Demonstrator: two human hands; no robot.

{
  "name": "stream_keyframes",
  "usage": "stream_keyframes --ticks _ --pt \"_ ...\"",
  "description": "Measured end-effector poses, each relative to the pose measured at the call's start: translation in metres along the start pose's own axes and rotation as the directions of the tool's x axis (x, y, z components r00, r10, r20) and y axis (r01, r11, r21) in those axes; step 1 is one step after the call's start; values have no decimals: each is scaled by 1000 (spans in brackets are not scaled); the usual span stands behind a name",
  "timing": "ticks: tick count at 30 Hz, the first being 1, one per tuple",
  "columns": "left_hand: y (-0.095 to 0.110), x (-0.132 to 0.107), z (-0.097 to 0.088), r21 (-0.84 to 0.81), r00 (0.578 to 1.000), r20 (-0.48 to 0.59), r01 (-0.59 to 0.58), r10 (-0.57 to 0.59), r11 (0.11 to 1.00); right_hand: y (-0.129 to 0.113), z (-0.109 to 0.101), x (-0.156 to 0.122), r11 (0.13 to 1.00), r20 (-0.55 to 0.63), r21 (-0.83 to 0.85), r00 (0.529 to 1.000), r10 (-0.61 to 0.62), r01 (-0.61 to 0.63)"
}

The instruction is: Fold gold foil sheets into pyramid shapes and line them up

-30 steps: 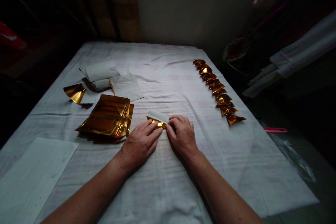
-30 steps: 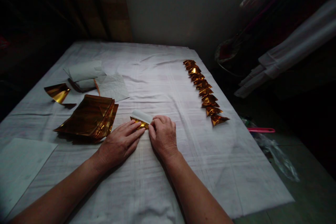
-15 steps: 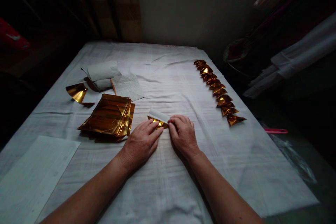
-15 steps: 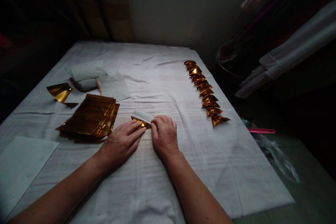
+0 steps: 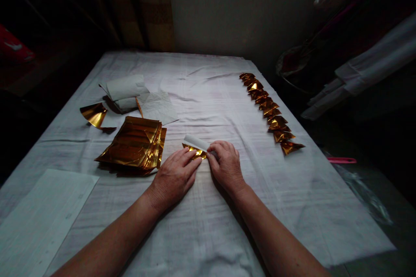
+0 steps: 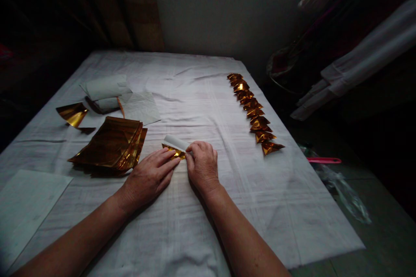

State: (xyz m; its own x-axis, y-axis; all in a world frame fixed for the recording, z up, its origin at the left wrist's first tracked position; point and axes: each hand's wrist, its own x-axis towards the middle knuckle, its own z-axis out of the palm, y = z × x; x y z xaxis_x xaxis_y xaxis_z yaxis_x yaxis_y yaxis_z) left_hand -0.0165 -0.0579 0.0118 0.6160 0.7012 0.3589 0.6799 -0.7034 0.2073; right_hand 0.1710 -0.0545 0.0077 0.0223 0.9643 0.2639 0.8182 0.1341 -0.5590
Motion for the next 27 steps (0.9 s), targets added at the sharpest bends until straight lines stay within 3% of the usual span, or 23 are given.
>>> stream_keyframes --ticks 7,12,18,23,27 --pt "0 0 -1 38 1000 -17 -16 16 999 6 3 -1 999 -14 18 1000 -26 26" --pt "0 0 0 15 1000 -8 -2 2 1000 11 4 -8 989 -20 43 990 -140 141" --pt "-1 -1 2 -1 1000 -21 10 -10 1000 9 1 -12 957 23 -119 964 -265 266" --pt "0 -1 2 11 1000 -20 11 -11 1000 5 0 -12 924 87 -269 962 -258 272" --pt "1 -1 2 4 1000 -21 19 -19 1000 3 -1 -11 915 104 -295 961 -257 276"
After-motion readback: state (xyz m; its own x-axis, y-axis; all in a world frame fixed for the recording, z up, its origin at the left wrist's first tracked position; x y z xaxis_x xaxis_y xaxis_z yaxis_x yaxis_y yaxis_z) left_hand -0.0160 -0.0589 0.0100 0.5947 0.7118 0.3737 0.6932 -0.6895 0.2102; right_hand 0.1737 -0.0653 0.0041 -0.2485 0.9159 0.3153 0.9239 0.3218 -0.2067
